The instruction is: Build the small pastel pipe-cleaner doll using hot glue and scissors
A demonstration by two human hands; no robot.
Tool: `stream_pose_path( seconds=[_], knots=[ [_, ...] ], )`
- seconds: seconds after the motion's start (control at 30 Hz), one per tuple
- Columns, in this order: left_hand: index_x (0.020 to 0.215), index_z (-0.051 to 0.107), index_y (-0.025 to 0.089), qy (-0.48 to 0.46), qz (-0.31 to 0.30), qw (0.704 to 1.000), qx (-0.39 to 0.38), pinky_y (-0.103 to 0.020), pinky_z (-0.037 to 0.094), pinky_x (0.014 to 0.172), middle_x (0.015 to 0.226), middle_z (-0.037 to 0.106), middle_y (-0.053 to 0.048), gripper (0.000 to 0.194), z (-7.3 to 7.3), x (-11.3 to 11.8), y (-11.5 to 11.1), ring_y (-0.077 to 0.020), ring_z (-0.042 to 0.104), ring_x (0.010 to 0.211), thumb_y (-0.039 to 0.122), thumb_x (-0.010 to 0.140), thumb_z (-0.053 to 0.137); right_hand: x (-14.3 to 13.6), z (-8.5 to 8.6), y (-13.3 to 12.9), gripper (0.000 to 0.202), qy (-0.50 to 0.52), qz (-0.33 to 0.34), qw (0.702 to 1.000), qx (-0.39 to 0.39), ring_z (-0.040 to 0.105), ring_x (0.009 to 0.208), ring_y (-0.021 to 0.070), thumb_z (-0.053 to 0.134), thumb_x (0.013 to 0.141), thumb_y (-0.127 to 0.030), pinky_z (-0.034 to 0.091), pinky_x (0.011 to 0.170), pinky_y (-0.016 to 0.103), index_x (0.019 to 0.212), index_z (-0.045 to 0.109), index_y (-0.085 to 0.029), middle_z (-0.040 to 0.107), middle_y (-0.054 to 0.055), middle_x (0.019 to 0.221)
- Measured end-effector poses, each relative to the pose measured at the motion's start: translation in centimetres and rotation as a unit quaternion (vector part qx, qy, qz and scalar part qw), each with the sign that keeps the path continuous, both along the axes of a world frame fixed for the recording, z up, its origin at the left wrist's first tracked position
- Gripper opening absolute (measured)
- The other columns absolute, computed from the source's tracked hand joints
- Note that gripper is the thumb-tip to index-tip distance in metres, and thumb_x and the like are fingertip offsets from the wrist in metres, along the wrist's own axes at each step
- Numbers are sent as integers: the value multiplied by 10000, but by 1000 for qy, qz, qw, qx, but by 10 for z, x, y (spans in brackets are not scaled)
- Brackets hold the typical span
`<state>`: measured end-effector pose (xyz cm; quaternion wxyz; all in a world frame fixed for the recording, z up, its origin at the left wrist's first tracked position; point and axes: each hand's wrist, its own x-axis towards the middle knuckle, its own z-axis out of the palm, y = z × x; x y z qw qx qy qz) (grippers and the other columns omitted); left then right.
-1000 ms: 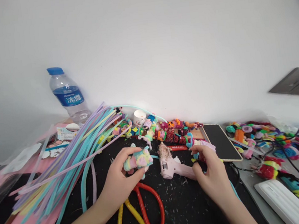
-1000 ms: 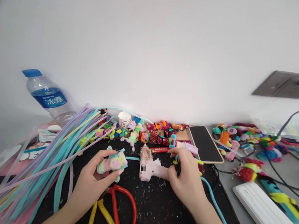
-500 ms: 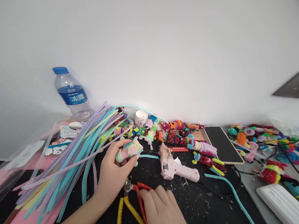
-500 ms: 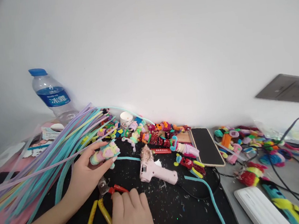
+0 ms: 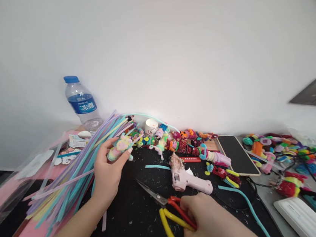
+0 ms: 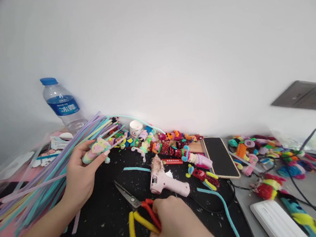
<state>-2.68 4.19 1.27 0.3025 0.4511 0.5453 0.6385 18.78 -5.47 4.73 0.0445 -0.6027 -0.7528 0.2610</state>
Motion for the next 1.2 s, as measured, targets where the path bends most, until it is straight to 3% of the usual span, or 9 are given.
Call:
stream_pose_path(
  seconds=[0.13, 0.27, 0.33, 0.47, 0.57, 0.67, 0.8, 1.2],
  knots=[
    [1109, 528, 229, 9, 28, 999, 15, -267, 472, 762, 1006, 579, -12, 460, 1, -1, 1, -175, 585, 897, 283, 682, 690, 21, 5, 3, 149, 168, -41, 982, -72, 480, 483, 99, 455, 595, -64, 311, 404, 174, 639, 488, -202, 524, -40, 554],
    [1099, 515, 234, 47, -15, 999, 5, -292, 487, 780, 1033, 580, -23, 427, 4, 7, -10, -201, 589, 929, 271, 703, 670, 26, 3, 10, 236, 398, -78, 907, -116, 528, 579, 104, 483, 686, -100, 423, 497, 197, 899, 515, -197, 606, 9, 798],
    [1053, 534, 231, 88, -50, 995, 0, -308, 483, 811, 1042, 577, -30, 367, 3, 12, -17, -217, 579, 965, 257, 709, 659, 24, -1, 13, 153, 436, -99, 890, -88, 498, 560, 96, 540, 722, -160, 409, 478, 190, 866, 501, -191, 571, 2, 776],
    [986, 557, 228, 163, -107, 980, 45, -346, 448, 883, 1060, 549, -44, 296, -5, 19, -29, -237, 539, 1030, 208, 705, 647, 18, -11, 12, 146, 397, -127, 909, 3, 447, 535, 100, 575, 735, -235, 373, 477, 189, 705, 437, -198, 453, -53, 604],
    [987, 551, 228, 175, -149, 972, 56, -330, 457, 856, 1081, 543, -62, 280, -8, 23, -37, -236, 536, 1036, 170, 723, 620, 13, -15, 7, 105, 337, -132, 931, 45, 488, 597, 120, 535, 726, -177, 401, 531, 202, 762, 441, -208, 497, -40, 671],
    [986, 543, 245, 180, -168, 967, 70, -322, 450, 861, 1089, 530, -57, 295, -7, 26, -44, -231, 526, 1051, 132, 723, 613, 9, -16, 2, 212, 258, -124, 955, 70, 515, 675, 146, 525, 701, -140, 421, 590, 229, 877, 436, -218, 549, -5, 795],
    [994, 530, 272, 180, -182, 963, 84, -319, 452, 860, 1087, 517, -43, 330, -4, 27, -51, -221, 528, 1044, 100, 721, 602, 6, -16, 0, 206, 138, -112, 982, 69, 479, 631, 159, 542, 680, -169, 380, 561, 252, 812, 392, -222, 537, -5, 747],
    [985, 536, 263, 188, -197, 957, 101, -319, 473, 831, 1066, 525, -55, 327, -5, 27, -55, -218, 546, 1012, 85, 717, 592, 6, -16, 5, 206, 67, -73, 991, 89, 428, 601, 153, 559, 673, -231, 306, 532, 244, 679, 354, -217, 491, -11, 681]
  ],
)
